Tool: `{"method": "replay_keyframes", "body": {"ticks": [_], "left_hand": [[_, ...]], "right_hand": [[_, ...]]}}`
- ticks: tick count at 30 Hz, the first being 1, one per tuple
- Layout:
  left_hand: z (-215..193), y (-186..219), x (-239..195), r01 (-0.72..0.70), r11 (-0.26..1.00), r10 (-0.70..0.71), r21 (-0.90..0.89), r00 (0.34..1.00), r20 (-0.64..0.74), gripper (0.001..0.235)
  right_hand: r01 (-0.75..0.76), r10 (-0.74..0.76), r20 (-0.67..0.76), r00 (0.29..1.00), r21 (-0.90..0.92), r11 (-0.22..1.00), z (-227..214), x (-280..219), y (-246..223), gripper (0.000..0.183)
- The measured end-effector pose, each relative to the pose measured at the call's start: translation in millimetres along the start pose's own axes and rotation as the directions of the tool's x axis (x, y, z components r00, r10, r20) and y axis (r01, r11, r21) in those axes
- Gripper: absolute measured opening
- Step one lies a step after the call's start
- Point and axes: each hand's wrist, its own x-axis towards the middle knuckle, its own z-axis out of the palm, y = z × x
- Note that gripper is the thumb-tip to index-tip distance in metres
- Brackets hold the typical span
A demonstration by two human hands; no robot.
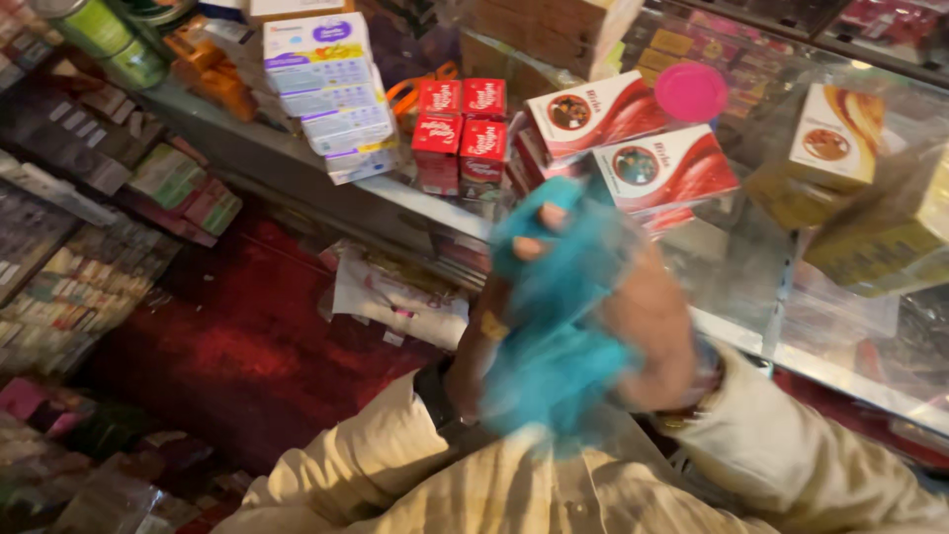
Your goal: The person cleans boxes with a cloth by hand, picking up boxes one at a time, wiping the front and sides, and placing them back on a display surface.
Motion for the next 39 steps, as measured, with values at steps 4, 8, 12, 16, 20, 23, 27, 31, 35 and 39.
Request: {"method": "replay_keyframes", "body": {"ticks": [4, 8, 12, 16, 20, 23, 27, 31, 35, 39], "left_hand": [[17.5, -22.0, -18.8, 0.222, 0.921, -0.196, -0.321, 0.974, 0.109, 0.078], [14.4, -24.1, -26.5, 0.352, 0.764, -0.362, -0.541, 0.927, 0.093, 0.082], [16.2, -7.6, 3.3, 0.222, 0.675, -0.417, -0.703, 0.902, -0.115, 0.084], [8.3, -17.8, 6.7, 0.251, 0.561, -0.587, -0.789, 0.793, -0.164, 0.077], [0.0, -36.2, -6.2, 0.300, 0.004, -0.479, -0.954, 0.838, 0.262, 0.073], [-5.7, -30.0, -4.2, 0.340, -0.492, -0.119, -0.801, 0.886, 0.449, 0.077], [-9.4, 0.6, 8.8, 0.209, 0.155, -0.670, -0.965, 0.740, 0.053, 0.074], [-5.5, -3.8, 18.2, 0.177, 0.245, -0.672, -0.953, 0.740, -0.035, 0.070], [-1.8, -14.2, 11.4, 0.150, 0.104, -0.527, -0.983, 0.847, 0.074, 0.065], [-7.9, -8.4, 15.6, 0.192, 0.305, -0.691, -0.933, 0.718, -0.078, 0.064]], "right_hand": [[0.292, -0.297, 0.098, 0.950, 0.066, 0.954, -4.1, 27.1, 18.5, 0.037], [-0.314, 0.323, -0.052, 0.945, 0.138, 0.939, 16.7, -4.9, 35.7, 0.026], [-0.331, 0.507, -0.341, 0.792, 0.458, 0.825, 39.4, -9.2, 29.6, 0.028], [-0.294, 0.311, -0.055, 0.949, 0.208, 0.933, 35.7, -14.2, -4.6, 0.037], [0.326, -0.293, 0.297, 0.909, -0.069, 0.943, 34.9, -26.2, 10.7, 0.029], [0.419, -0.414, 0.337, 0.846, 0.061, 0.906, 12.7, -44.7, 41.6, 0.031], [0.122, -0.103, 0.313, 0.944, -0.040, 0.992, -22.5, -54.8, 51.1, 0.029], [0.275, -0.243, 0.337, 0.909, -0.049, 0.960, -11.8, -46.4, 34.1, 0.015], [0.523, -0.506, 0.367, 0.780, 0.060, 0.850, 5.2, -43.2, 31.6, 0.009], [0.208, -0.269, 0.426, 0.864, 0.185, 0.960, -18.5, -54.3, 60.2, 0.034]]}}
